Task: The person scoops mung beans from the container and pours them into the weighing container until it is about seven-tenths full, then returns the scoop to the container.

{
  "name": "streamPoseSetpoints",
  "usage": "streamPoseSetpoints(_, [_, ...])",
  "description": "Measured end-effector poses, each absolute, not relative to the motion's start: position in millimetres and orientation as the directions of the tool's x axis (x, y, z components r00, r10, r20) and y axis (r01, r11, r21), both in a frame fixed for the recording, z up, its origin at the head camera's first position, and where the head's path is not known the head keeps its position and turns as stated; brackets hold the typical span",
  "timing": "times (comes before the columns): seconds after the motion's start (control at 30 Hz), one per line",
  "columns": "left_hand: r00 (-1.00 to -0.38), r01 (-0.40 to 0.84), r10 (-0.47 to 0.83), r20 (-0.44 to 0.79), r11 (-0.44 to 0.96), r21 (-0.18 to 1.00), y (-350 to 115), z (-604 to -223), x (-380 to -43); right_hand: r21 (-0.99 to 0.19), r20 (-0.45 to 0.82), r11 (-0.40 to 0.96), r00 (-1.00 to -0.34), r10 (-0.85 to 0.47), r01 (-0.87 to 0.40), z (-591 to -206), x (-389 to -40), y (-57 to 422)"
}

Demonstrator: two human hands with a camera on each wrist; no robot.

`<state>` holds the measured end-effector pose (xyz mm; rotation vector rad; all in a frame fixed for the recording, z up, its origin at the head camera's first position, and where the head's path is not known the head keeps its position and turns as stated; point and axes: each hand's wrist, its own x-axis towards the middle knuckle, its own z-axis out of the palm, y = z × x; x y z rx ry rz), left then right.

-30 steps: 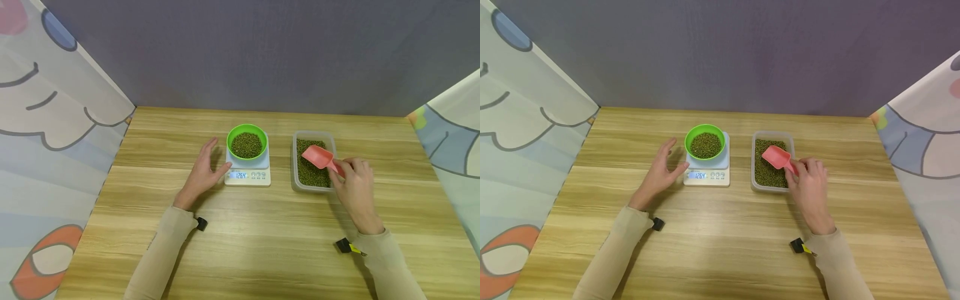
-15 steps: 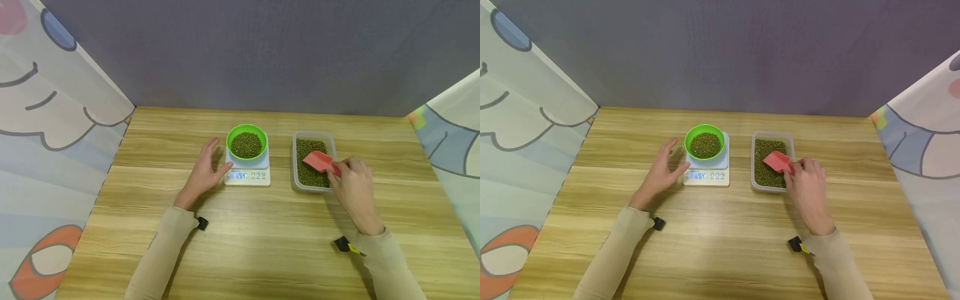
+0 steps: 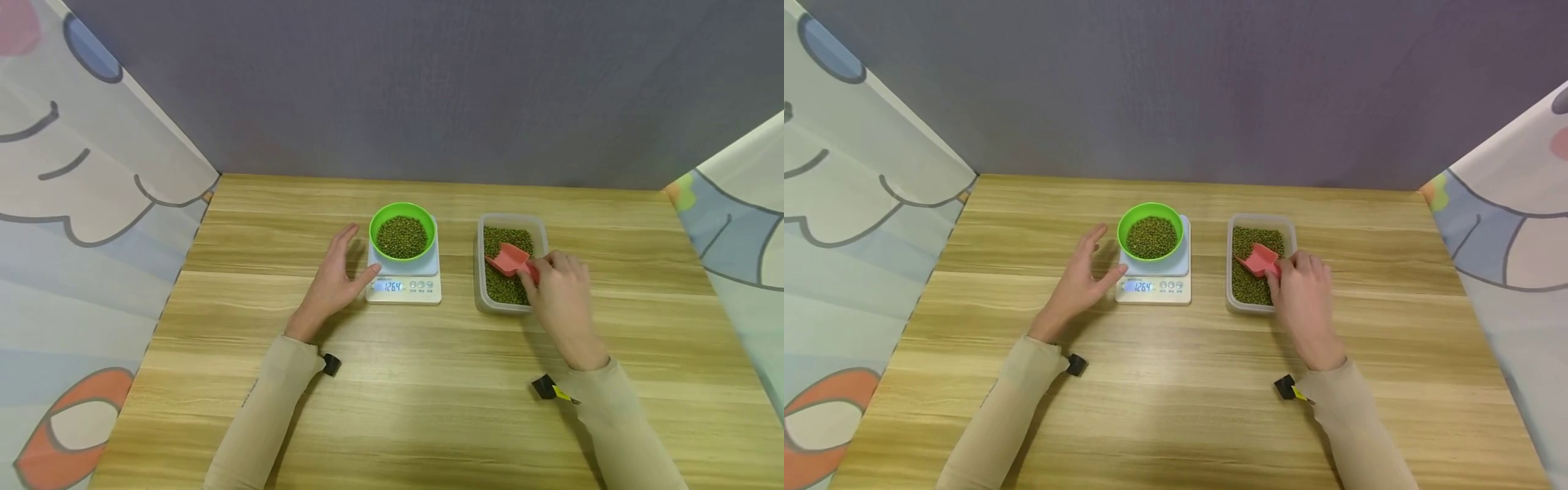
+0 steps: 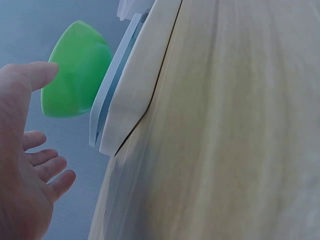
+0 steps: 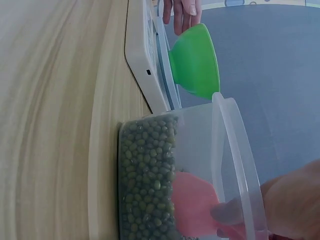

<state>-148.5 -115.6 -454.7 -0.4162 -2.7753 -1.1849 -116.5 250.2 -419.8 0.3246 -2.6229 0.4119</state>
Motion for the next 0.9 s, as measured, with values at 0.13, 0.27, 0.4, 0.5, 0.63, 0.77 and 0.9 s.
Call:
streamPoseSetpoints(0.13, [-0.959,0.284,0.211,0.191,0.656,0.699,-116,-456,-148,-0.26,0.449,0.925,-0.883,-0.138,-0.277,-421,-120,248])
streamPoseSetpoints(0.27, [-0.958,0.285,0.213,0.191,0.655,0.7,-116,-457,-148,-0.274,0.432,0.925,-0.893,-0.127,-0.265,-421,-123,247])
streamPoseSetpoints(0.4, [-0.955,0.295,0.214,0.203,0.648,0.702,-116,-456,-149,-0.281,0.439,0.921,-0.89,-0.126,-0.269,-422,-125,246])
streamPoseSetpoints(0.5, [-0.954,0.3,0.217,0.208,0.643,0.704,-115,-455,-149,-0.282,0.445,0.922,-0.887,-0.121,-0.267,-422,-126,245])
streamPoseSetpoints(0.63, [-0.955,0.297,0.218,0.203,0.648,0.701,-115,-455,-149,-0.287,0.441,0.924,-0.891,-0.108,-0.254,-422,-128,245])
streamPoseSetpoints(0.77, [-0.954,0.298,0.219,0.203,0.651,0.698,-115,-456,-150,-0.297,0.443,0.922,-0.891,-0.097,-0.248,-423,-130,245])
streamPoseSetpoints(0.9, [-0.956,0.294,0.219,0.197,0.656,0.696,-115,-456,-149,-0.311,0.463,0.914,-0.881,-0.093,-0.26,-425,-133,245])
